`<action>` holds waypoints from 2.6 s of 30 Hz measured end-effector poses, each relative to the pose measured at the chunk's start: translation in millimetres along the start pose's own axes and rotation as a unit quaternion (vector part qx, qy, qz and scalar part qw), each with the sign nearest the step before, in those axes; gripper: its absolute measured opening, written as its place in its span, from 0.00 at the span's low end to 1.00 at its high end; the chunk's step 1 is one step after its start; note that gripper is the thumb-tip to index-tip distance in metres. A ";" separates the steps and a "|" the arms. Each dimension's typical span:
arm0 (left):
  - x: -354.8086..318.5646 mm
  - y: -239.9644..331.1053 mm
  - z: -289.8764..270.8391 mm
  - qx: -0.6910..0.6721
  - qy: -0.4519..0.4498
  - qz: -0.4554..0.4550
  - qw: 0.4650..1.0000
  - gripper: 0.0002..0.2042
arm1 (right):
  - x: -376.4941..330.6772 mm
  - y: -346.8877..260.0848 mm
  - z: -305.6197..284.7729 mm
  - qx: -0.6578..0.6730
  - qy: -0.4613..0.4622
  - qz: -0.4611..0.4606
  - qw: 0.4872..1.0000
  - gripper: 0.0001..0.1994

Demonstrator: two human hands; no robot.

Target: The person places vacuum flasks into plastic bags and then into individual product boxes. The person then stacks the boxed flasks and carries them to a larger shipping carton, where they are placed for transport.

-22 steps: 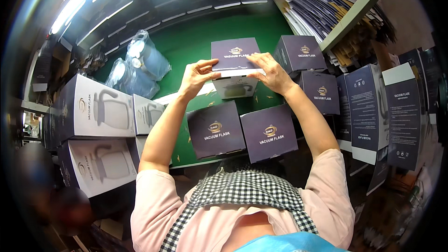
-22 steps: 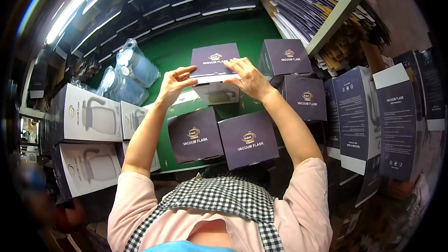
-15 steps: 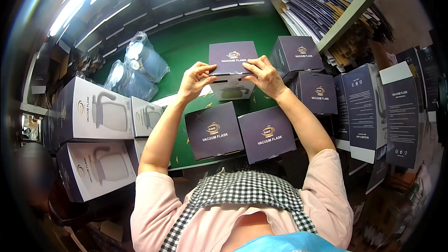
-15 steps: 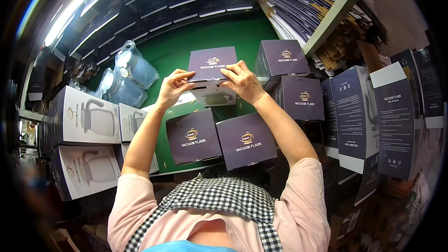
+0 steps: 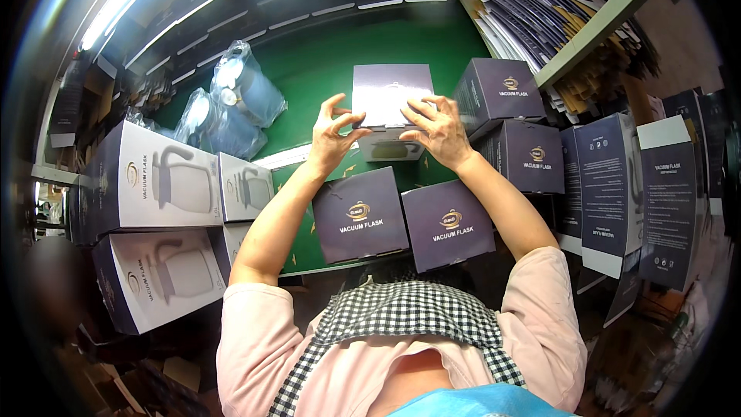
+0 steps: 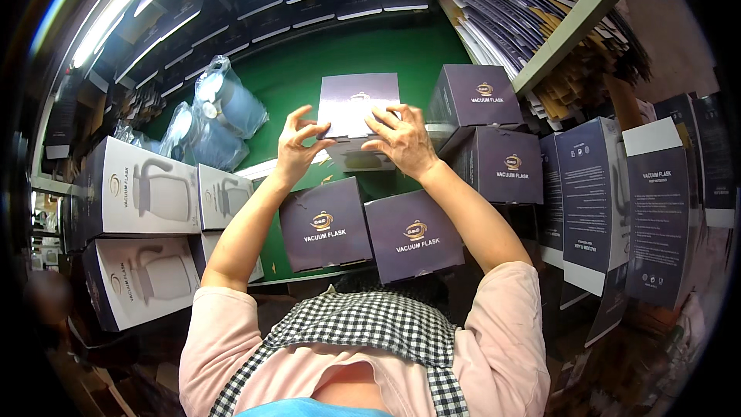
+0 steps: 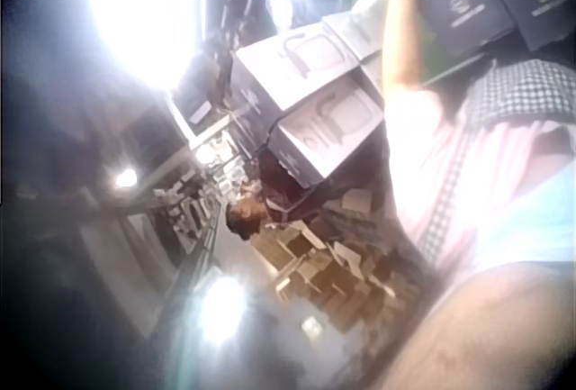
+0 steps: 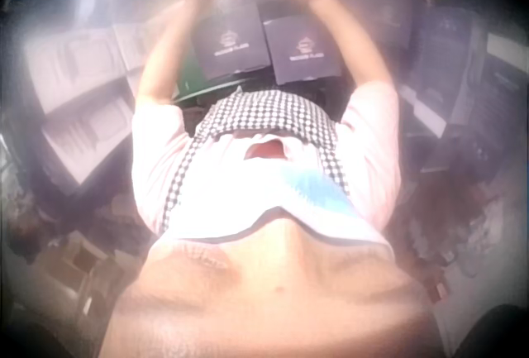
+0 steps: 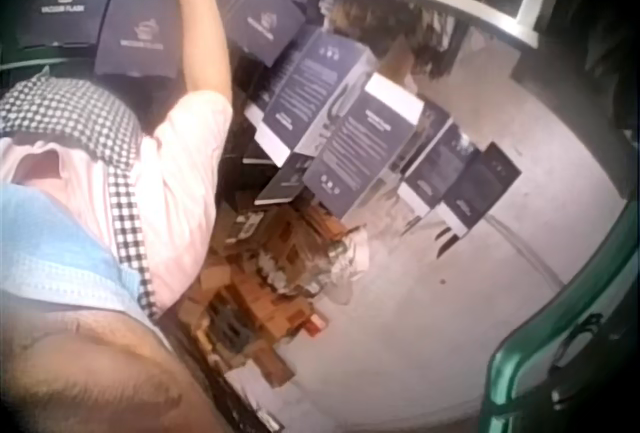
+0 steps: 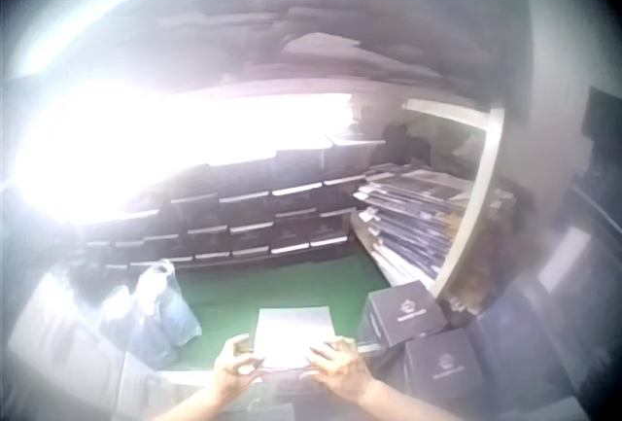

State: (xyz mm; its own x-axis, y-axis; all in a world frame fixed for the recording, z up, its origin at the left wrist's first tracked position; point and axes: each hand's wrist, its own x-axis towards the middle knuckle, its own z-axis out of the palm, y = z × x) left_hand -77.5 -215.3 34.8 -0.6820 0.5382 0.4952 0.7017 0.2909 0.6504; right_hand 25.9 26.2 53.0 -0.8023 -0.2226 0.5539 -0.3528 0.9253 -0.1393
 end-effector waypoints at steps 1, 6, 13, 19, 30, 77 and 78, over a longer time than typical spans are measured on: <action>-2.1 2.5 -1.8 0.036 0.005 0.017 0.999 0.19 | 1.3 -3.9 -5.2 -0.041 -0.019 -0.023 0.999 0.25; -17.8 -4.4 -4.9 0.076 -0.071 0.111 0.988 0.20 | -4.9 -15.1 -2.8 -0.082 -0.230 -0.012 0.970 0.39; -6.8 13.4 -18.6 0.134 -0.134 0.098 0.977 0.18 | -19.2 -9.8 4.1 -0.008 -0.212 -0.012 0.977 0.38; 1.7 12.2 -7.1 0.130 -0.162 0.024 0.978 0.18 | -13.4 -19.0 24.2 -0.152 -0.195 0.017 0.969 0.36; 47.6 13.7 5.7 0.013 -0.145 0.039 0.989 0.08 | 1.7 -1.3 6.2 0.104 0.033 0.112 0.988 0.11; 58.6 -32.6 55.3 0.000 -0.042 -0.217 0.975 0.45 | -4.0 -16.7 25.4 -0.008 0.042 -0.136 0.990 0.10; 59.3 -32.6 55.6 -0.007 -0.046 -0.218 0.975 0.45 | -2.6 -17.1 28.8 0.017 0.053 -0.115 0.992 0.09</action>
State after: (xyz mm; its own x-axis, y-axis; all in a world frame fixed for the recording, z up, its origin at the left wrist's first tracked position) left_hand -129.3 -149.0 10.9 -0.8928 0.4349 0.1176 0.3467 0.4965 0.7958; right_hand 20.2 2.2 30.3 -0.6446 -0.3914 0.6567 -0.5381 0.8425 -0.0261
